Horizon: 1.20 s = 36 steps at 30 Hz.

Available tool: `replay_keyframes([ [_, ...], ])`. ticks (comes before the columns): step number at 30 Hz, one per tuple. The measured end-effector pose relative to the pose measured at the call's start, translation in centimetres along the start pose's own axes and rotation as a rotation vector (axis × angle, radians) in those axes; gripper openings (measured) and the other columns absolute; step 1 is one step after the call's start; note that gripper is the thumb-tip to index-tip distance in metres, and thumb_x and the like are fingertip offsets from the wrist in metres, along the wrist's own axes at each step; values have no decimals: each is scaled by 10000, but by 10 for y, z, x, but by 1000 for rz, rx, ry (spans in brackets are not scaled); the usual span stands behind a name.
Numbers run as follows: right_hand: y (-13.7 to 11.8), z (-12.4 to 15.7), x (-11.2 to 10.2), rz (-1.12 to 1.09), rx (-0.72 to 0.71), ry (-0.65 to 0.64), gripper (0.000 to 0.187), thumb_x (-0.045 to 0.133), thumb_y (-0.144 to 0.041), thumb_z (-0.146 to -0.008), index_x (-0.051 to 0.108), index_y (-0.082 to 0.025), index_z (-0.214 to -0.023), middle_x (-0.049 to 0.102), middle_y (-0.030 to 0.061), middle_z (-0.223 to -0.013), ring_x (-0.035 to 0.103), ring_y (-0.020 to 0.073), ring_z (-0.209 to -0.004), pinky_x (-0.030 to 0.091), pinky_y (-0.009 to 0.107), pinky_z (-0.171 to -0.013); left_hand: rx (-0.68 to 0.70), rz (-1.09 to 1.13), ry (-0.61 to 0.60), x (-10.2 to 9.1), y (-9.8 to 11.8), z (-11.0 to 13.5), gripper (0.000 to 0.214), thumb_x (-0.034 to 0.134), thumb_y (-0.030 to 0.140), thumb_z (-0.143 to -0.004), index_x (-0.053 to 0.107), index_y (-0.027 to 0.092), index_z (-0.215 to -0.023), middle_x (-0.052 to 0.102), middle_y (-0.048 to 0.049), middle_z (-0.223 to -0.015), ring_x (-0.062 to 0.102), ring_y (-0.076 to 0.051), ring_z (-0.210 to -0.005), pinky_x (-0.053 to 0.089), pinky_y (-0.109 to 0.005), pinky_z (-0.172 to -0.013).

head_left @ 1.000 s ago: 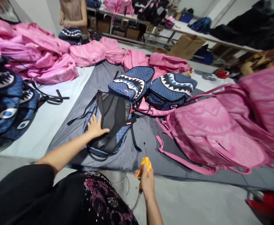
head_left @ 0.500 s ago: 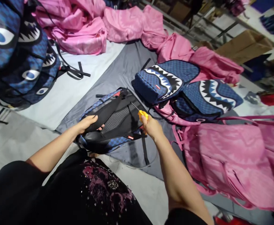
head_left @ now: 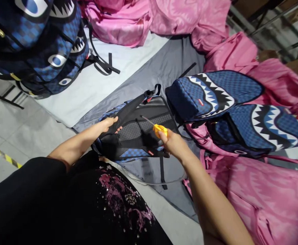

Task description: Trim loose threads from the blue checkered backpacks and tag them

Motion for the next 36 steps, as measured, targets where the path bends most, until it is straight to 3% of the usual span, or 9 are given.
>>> replay_keyframes([
  [3,-7,6,-8,-50,-108,-171,528,363,-515,-993,588,-167,-1321,702,49,-744,618,168,-584,455,258,-583,120,-350,75,17,0,15,413,487,377,-970,541,264,-1364,676,-106,-992,632,-250,-918,488,-418,-881],
  [6,14,6,-31,74,93,-2,572,310,-531,-1001,581,-135,-1313,703,68,-719,612,175,-548,455,274,-583,415,-995,217,42,-1,34,566,577,268,-921,452,370,-1463,535,-139,-1314,489,-335,-1214,349,-504,-1030],
  [11,36,13,-28,139,99,-171,542,323,-508,-1007,576,-119,-1286,686,63,-646,617,178,-521,434,258,-550,588,-1708,246,72,-13,42,623,525,372,-955,309,387,-1539,460,-188,-1396,489,-350,-1169,371,-475,-952],
  [16,69,39,-32,165,309,-155,552,342,-562,-993,598,-137,-1235,686,54,-655,608,175,-478,410,255,-503,544,-1647,201,84,-17,60,682,553,502,-924,332,319,-1543,284,-208,-1576,384,-407,-1343,334,-524,-1034],
  [22,95,81,-15,157,436,-166,553,350,-555,-992,607,-126,-1226,717,111,-770,650,195,-562,427,265,-533,652,-1621,-285,103,-83,108,929,771,329,-777,287,224,-1563,214,-216,-1620,343,-398,-1402,330,-537,-1101],
  [25,103,102,0,-99,360,-303,540,358,-569,-980,590,-160,-1245,634,28,-580,585,181,-445,409,259,-467,433,-1239,-208,95,-89,94,685,683,180,-812,474,211,-1464,419,-180,-1524,405,-375,-1375,349,-532,-1112],
  [29,136,137,-1,-161,455,-62,523,345,-542,-974,615,-128,-1145,557,11,-504,562,189,-432,417,270,-451,268,-874,-210,100,-72,59,409,399,434,-990,612,200,-1249,711,-135,-1116,687,-237,-886,561,-361,-758],
  [32,129,157,33,-390,268,-386,562,312,-585,-970,609,-154,-1175,578,7,-530,558,183,-426,445,277,-464,185,-791,-196,116,-71,44,549,216,523,-1013,611,173,-1167,725,-140,-886,625,-192,-604,523,-327,-569],
  [36,129,151,30,-82,389,-167,580,325,-587,-983,583,-151,-1264,672,71,-669,643,217,-548,444,288,-545,267,-879,-137,147,-88,58,436,421,451,-980,553,260,-1349,648,-128,-1149,621,-252,-977,514,-379,-837],
])
Point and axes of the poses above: each hand's wrist, its own z-axis away from the middle knuckle, its own x-axis out of the palm, y = z × x, the point moved 5 cm from there along -z, towards the middle knuckle
